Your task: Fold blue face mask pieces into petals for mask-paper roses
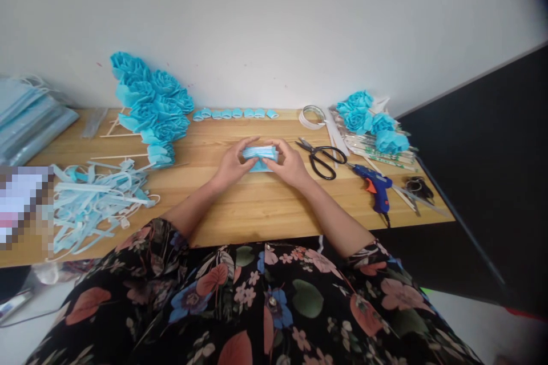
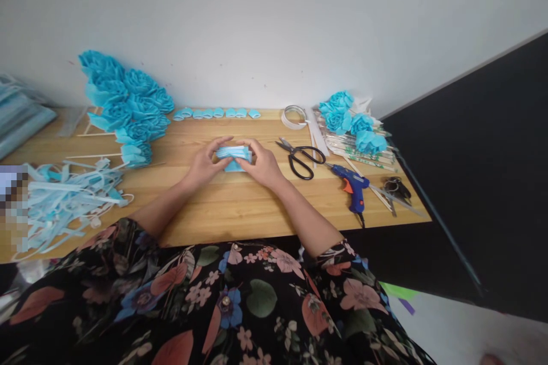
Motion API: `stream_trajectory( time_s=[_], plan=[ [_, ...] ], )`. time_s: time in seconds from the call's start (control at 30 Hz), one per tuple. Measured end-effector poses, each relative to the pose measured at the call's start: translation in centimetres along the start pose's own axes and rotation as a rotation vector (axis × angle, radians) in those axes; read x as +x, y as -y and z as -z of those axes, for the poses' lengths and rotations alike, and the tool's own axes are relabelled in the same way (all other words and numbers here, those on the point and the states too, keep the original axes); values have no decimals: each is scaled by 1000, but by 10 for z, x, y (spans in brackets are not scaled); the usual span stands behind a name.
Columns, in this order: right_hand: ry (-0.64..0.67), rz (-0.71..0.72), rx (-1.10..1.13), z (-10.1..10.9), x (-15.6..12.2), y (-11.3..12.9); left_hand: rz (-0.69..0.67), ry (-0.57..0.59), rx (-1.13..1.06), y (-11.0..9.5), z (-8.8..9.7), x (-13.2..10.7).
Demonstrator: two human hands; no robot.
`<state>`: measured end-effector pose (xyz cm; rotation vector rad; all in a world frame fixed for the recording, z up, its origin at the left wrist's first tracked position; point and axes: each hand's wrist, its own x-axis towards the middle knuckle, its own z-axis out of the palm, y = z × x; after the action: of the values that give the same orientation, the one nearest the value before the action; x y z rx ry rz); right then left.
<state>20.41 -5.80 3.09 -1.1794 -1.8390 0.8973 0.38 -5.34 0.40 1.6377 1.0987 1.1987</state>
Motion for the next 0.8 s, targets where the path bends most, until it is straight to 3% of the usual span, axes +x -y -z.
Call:
stream_trajectory(
  time_s=[0.2,0.33,0.43,0.63,0.8],
  plan=[
    [85,-92,343,-8,4,-10,167,-45,-380,0,1,4],
    [21,-89,299,-9,6,-13,155,-30,-477,1,-1,5],
    [-38,-32,168,-4,5,-11,110,-22,-395,3,-3,4],
    [61,-57,63,-6,5,-19,64,13,-18,9,0,3],
    [66,-53,87,-9,5,-24,44,36,29,6,1,1]
  ],
)
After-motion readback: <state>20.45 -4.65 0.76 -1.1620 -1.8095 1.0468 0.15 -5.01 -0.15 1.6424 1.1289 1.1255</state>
